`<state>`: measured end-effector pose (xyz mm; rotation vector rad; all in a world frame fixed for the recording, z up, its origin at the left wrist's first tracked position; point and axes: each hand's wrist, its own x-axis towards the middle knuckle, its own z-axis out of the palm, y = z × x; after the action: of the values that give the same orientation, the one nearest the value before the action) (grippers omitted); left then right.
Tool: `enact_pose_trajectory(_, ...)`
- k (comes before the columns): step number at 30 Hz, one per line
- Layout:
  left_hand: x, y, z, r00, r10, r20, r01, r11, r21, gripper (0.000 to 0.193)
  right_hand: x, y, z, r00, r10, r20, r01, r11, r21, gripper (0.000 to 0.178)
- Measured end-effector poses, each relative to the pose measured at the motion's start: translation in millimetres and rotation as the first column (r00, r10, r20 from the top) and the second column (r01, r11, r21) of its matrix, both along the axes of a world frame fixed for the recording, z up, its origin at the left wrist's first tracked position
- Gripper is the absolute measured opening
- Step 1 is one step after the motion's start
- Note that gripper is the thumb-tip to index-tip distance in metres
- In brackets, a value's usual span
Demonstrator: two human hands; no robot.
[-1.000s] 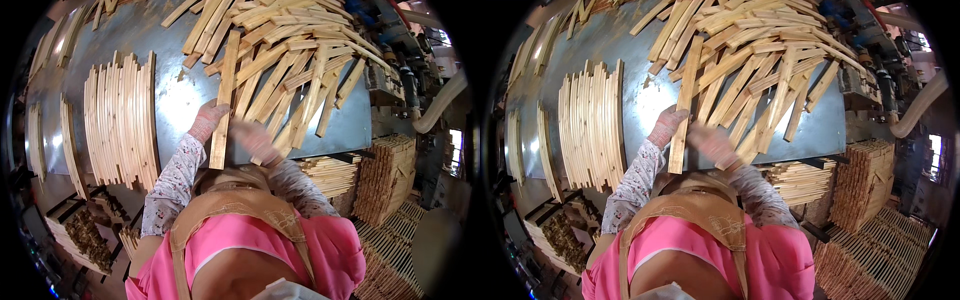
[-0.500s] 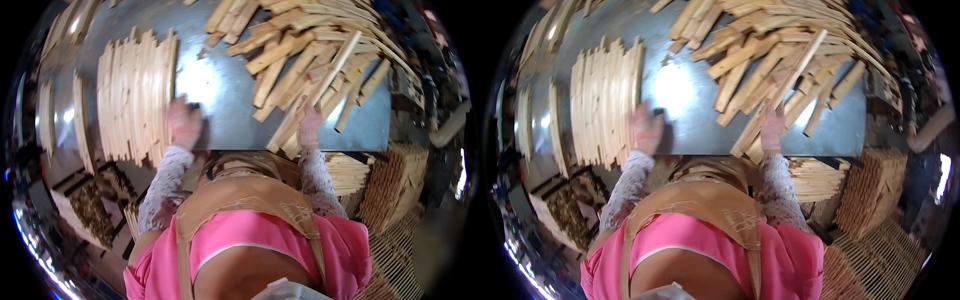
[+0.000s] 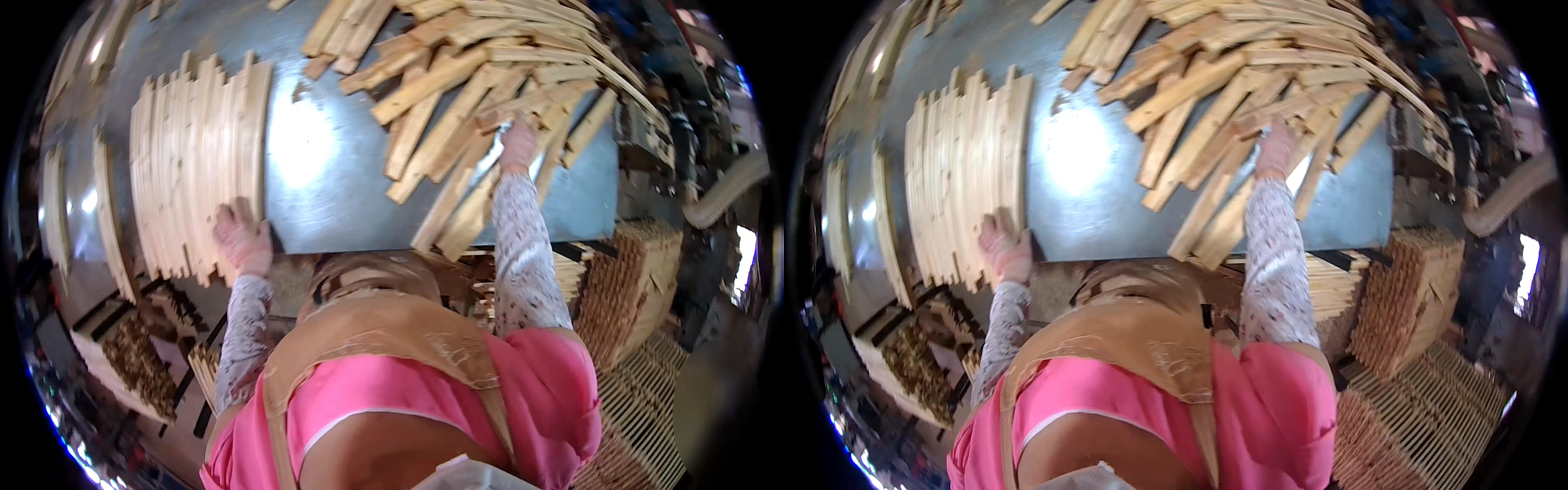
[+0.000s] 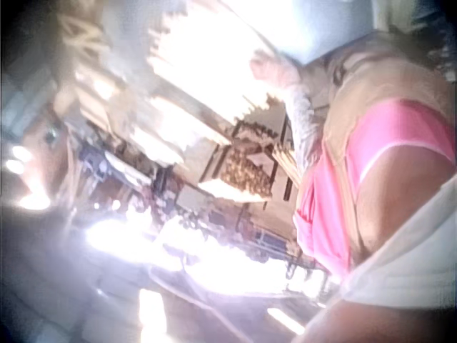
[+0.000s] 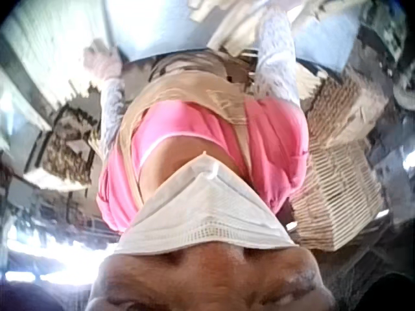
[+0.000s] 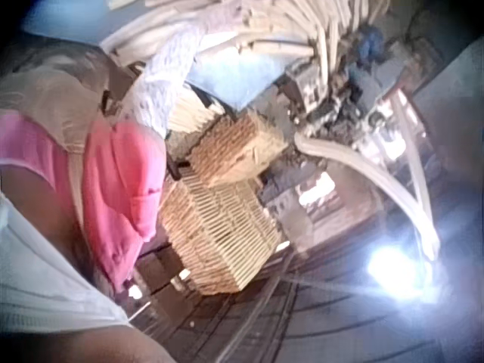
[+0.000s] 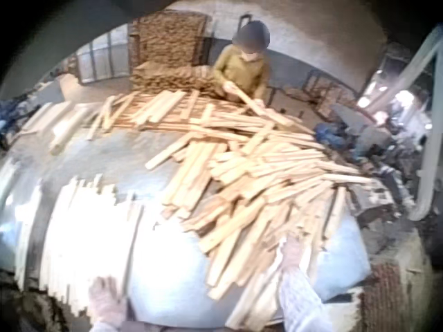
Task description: The person sorts thin wooden strips on a metal table, picking them up from a pile and arranging them into neat stacks. The person handles the wood by hand, aligning the strips and moving them to a designated area on the table.
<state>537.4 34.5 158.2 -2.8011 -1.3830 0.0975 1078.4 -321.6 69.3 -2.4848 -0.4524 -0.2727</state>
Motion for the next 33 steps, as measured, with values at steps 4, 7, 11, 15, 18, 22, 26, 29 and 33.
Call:
enact_pose_trajectory(4, -8.0, -0.6, -8.4, 0.985, 0.099, -0.139, -0.102, 0.995, -0.015, 0.081, 25.5, 68.5, 52.5, 0.753, -0.279, -0.596, 0.487, 0.845, 0.221, 0.062)
enact_pose_trajectory(7, -8.2, 7.7, 3.2, 0.996, 0.075, 0.054, -0.063, 0.979, -0.194, 0.086, 28.9, 29.7, 44.3, 0.985, 0.162, 0.062, -0.127, 0.917, -0.378, 0.078)
enact_pose_trajectory(11, -74.6, -18.3, -18.1, 0.958, 0.041, 0.284, -0.014, 0.995, -0.096, 0.061, -131.2, 99.0, 103.2, 0.96, 0.162, -0.228, -0.032, 0.872, 0.489, 0.065)
enact_pose_trajectory(15, -121.7, -55.6, 6.3, 0.783, 0.473, 0.405, -0.246, 0.832, -0.497, 0.026, -275.3, 141.6, 99.9, 0.85, 0.313, -0.423, -0.063, 0.859, 0.508, 0.05)
enact_pose_trajectory(18, -159.5, -75.2, -8.6, 0.417, 0.833, 0.363, -0.485, 0.541, -0.687, 0.031, -348.1, 177.2, 67.3, 0.457, 0.72, -0.523, -0.087, 0.621, 0.779, 0.047)
enact_pose_trajectory(22, -175.7, -79.3, -22.8, 0.081, 0.997, 0.01, -0.341, 0.037, -0.939, 0.041, -420.1, 269.4, 76.0, 0.478, 0.33, -0.814, -0.678, 0.728, -0.103, 0.084)
enact_pose_trajectory(26, -146.3, -85.7, -27.4, -0.116, 0.978, -0.172, 0.094, -0.161, -0.982, 0.048, -442.0, 319.9, 82.5, 0.35, 0.383, -0.855, -0.795, 0.605, -0.054, 0.103)
enact_pose_trajectory(29, -130.0, -93.9, -56.2, -0.339, 0.907, -0.25, 0.336, -0.132, -0.933, 0.042, -432.7, 323.3, 61.5, 0.364, 0.454, -0.813, -0.717, 0.694, 0.066, 0.105)
enact_pose_trajectory(33, -135.9, -105.1, -46.4, 0.295, 0.955, 0.03, -0.017, 0.037, -0.999, 0.035, -415.4, 315.2, 65.4, 0.391, 0.493, -0.777, -0.714, 0.695, 0.081, 0.1)
